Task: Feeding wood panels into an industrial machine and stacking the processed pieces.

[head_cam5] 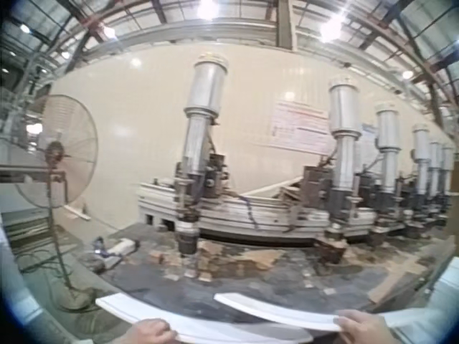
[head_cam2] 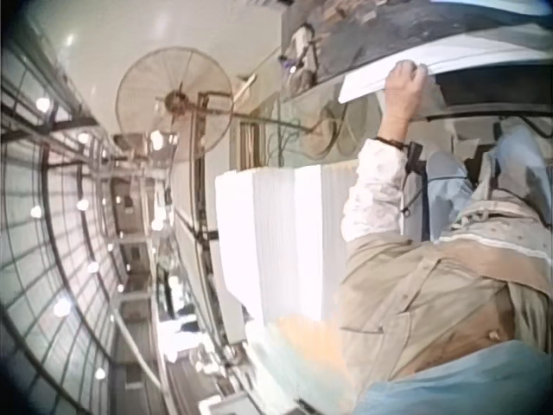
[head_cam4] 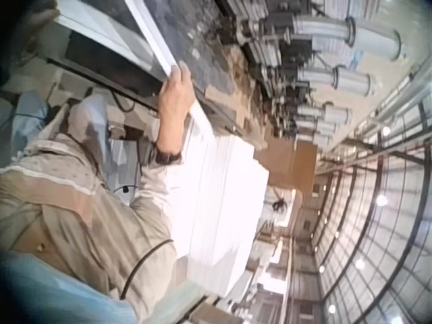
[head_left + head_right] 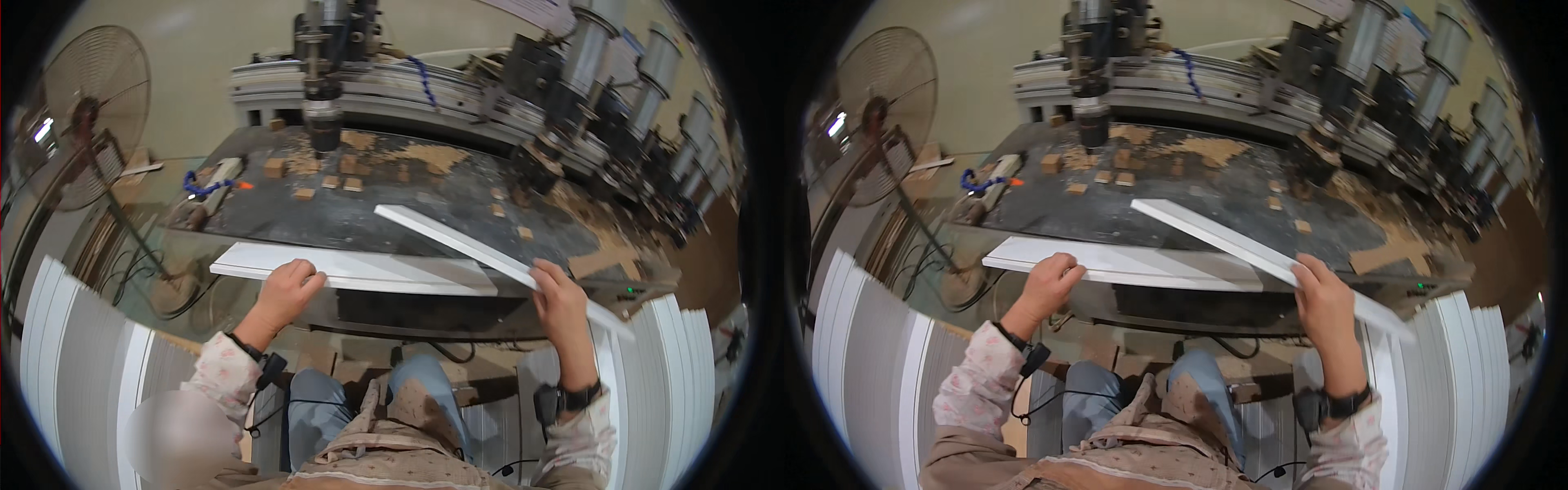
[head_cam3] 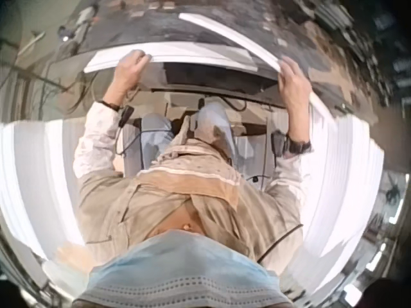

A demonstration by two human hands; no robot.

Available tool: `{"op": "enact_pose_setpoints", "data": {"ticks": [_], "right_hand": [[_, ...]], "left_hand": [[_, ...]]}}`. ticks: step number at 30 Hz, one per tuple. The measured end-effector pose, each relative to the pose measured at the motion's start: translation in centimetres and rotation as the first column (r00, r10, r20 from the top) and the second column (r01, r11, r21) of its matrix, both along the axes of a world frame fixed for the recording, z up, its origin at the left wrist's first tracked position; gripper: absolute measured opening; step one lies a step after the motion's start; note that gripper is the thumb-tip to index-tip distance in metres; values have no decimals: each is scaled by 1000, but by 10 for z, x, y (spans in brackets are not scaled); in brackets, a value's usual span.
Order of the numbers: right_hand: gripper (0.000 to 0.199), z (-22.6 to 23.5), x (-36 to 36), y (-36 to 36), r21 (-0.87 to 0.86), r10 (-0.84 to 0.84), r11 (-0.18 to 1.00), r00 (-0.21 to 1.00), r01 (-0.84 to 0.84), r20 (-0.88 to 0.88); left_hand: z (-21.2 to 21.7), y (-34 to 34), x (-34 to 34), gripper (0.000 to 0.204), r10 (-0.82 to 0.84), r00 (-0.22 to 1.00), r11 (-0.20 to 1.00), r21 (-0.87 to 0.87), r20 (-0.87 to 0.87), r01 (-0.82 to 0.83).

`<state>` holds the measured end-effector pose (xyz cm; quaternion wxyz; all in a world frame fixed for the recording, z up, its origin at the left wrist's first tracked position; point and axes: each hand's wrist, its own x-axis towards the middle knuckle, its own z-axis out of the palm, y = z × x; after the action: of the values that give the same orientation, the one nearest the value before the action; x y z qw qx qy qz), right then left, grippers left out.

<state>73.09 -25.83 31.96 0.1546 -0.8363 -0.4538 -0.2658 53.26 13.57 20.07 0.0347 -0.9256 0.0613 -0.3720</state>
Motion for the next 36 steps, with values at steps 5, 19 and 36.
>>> {"op": "enact_pose_setpoints", "data": {"ticks": [5,19,36], "right_hand": [[22,-73,79,87,-40,194,980,981,-194,7],[41,-162,165,203,-52,238,964,931,-262,-279],[41,-161,173,211,-68,178,973,903,-221,-390]], "left_hand": [[56,-13,-99,14,134,986,974,196,-95,-113],[81,-108,-366,17,867,495,465,268,54,-844],[-24,-140,-488,35,999,39,40,55,-22,-998]]}}
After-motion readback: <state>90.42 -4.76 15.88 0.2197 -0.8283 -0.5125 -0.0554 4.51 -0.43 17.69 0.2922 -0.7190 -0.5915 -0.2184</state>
